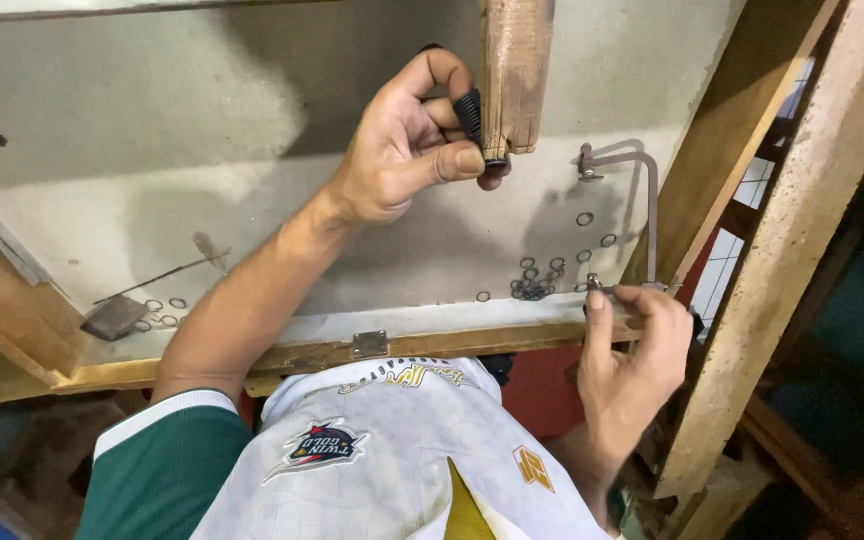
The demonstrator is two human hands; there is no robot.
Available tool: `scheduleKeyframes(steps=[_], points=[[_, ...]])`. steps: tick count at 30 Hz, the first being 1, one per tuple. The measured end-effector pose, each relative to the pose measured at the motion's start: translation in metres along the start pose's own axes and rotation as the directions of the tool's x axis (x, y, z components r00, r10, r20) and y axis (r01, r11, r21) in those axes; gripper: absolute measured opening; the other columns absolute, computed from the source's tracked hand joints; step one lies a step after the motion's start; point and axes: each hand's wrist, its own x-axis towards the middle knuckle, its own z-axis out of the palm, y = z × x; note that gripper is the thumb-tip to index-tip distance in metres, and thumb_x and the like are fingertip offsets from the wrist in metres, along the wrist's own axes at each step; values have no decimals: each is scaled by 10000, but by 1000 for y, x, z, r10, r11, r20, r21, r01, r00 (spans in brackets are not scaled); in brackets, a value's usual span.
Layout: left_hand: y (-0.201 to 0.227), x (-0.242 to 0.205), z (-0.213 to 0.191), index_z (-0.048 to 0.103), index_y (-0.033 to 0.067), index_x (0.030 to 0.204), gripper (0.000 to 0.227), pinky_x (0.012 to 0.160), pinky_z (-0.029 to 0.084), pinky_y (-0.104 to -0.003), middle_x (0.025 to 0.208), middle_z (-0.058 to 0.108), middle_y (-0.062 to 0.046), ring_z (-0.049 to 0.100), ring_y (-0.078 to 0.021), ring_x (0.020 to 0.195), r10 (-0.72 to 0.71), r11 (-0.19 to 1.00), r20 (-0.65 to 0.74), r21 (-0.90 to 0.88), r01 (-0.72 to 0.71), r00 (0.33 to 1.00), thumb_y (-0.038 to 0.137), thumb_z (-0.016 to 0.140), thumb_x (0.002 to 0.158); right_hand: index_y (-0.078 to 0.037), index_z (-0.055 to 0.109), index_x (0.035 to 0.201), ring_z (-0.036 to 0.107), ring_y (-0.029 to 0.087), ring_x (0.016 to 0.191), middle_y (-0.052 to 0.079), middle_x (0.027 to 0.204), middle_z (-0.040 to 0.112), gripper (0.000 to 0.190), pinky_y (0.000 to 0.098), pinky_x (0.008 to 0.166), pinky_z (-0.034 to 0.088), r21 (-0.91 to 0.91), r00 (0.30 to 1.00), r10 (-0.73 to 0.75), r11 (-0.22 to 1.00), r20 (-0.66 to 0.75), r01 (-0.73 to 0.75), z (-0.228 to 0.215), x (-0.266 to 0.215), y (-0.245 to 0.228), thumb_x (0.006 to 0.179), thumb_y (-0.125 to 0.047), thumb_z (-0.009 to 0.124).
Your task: The person holds a small metal spring and uses a hacksaw to cut it into two pieces. They then use a thin metal rod to clean the interior of the cut spring and repeat the cutting process on the remaining piece.
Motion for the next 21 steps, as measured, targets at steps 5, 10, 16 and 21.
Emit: scheduleKeyframes(steps=[5, 10, 16, 21], points=[[-3, 1, -1, 349, 95, 1154, 405, 831, 621, -390, 1041, 691, -207, 697, -302, 897, 16, 1000, 10, -7, -16, 1000, 128, 722, 998, -45, 665, 1111, 649, 259, 950, 107, 1031, 707, 577, 403, 684, 539, -320, 947, 226, 936, 228, -147, 34, -53, 75, 1049, -595, 503], [-3, 1, -2, 363, 98, 1139, 422, 807, 618, -394, 1044, 700, -192, 702, -295, 892, 12, 999, -5, -30, -12, 1000, 130, 752, 980, 19, 693, 1047, 546, 238, 816, 87, 893, 653, 264, 365, 721, 443, 50, 1000, 7, 999, -16, -6, 55, -58, 70, 1077, -242, 671], [-4, 3, -3, 362, 97, 1135, 445, 862, 616, -412, 1037, 705, -196, 709, -315, 876, 26, 1000, 21, -3, -26, 999, 178, 768, 970, -67, 527, 1263, 498, 109, 490, 25, 659, 545, 161, 227, 413, 442, 796, 988, -76, 586, -134, 153, 74, -23, 33, 1108, -69, 480], [-2, 7, -4, 375, 98, 1139, 440, 914, 600, -387, 1057, 686, -121, 696, -283, 926, 41, 999, 75, -20, -39, 996, 199, 770, 975, 52, 633, 1206, 458, 114, 533, 80, 715, 554, 443, 252, 523, 341, 673, 981, -165, 714, -107, 193, 86, 37, -29, 1145, -326, 411]])
